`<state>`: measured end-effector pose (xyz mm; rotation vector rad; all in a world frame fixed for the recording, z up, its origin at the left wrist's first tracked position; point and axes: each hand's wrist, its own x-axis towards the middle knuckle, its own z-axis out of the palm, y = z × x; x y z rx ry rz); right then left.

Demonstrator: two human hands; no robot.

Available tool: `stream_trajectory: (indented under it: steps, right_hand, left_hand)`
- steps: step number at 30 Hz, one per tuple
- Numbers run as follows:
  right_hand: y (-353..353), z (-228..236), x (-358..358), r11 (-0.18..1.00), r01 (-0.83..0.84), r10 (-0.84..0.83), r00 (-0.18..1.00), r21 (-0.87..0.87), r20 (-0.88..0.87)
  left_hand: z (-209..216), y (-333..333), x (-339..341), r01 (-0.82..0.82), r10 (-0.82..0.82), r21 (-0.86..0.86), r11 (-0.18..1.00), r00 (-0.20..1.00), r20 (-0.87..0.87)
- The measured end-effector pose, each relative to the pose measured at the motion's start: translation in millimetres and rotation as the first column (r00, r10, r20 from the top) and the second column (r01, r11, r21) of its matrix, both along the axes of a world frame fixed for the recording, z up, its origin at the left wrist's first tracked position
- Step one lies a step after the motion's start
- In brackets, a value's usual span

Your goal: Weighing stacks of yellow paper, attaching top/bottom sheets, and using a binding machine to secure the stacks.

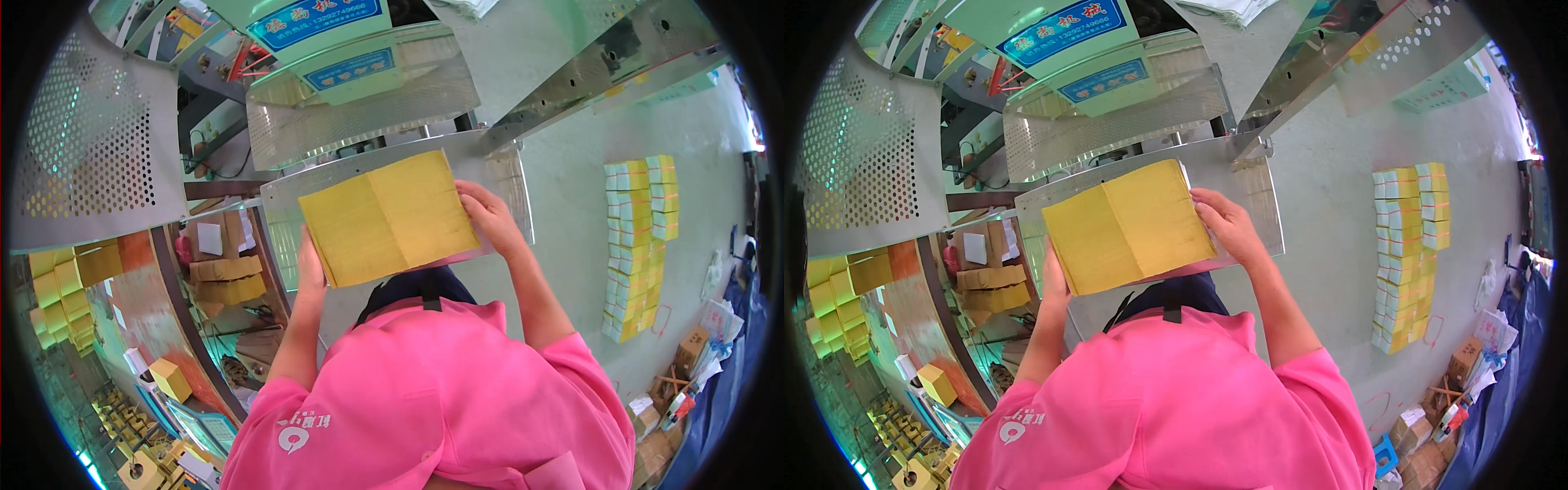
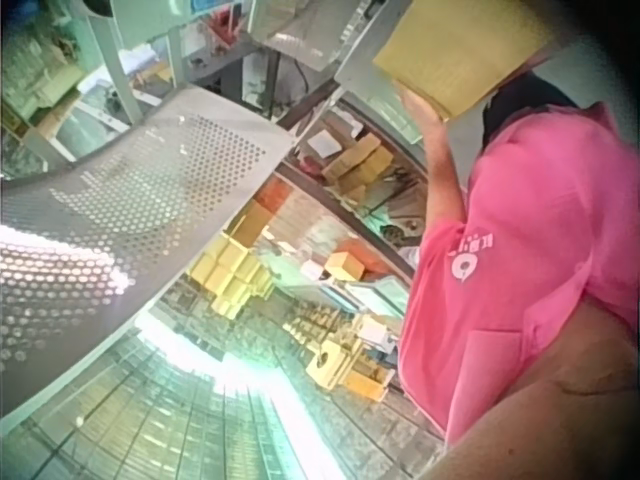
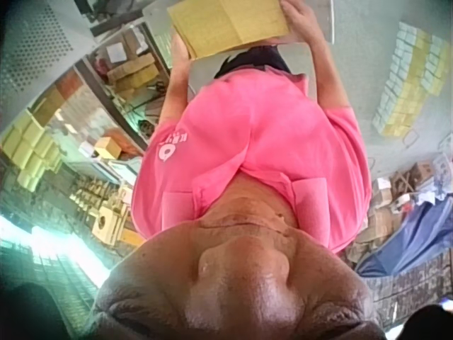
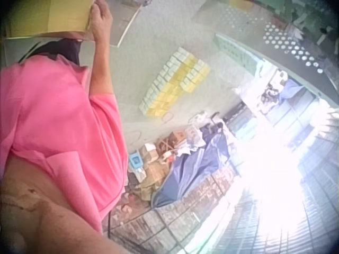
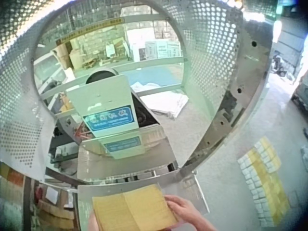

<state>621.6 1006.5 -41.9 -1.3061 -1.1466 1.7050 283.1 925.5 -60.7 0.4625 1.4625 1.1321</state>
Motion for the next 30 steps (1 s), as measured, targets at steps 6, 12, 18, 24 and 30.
stream_trajectory:
  steps: [6, 12, 18, 24, 30]
  right_hand:
    - [-2.6, -2.1, -0.7, 0.999, -0.001, 0.000, 1.000, 0.043, 0.022]
    - [-9.0, 10.1, -1.4, 0.998, -0.009, 0.003, 0.994, 0.056, 0.107]
    - [-9.4, 8.2, -11.1, 0.993, 0.006, -0.012, 0.999, 0.114, 0.051]
    - [20.2, 22.8, -1.3, 0.998, 0.048, -0.040, 0.987, 0.047, -0.156]
    - [32.9, -6.0, 4.9, 0.903, 0.419, -0.418, 0.812, -0.091, -0.408]
  left_hand:
    - [-5.6, 3.2, -3.1, 0.072, -0.081, -0.057, 0.996, 0.982, -0.170]
    - [-16.6, 0.7, -14.2, 0.189, -0.189, -0.021, 0.982, 0.968, -0.165]
    - [-16.0, 10.8, 4.6, 0.095, -0.096, -0.049, 0.994, 0.995, -0.028]
    - [5.3, 22.5, 21.7, -0.004, 0.022, 0.246, 0.969, 0.997, -0.072]
    - [-34.2, -1.2, 33.6, 0.558, -0.116, 0.191, 0.808, 0.467, -0.877]
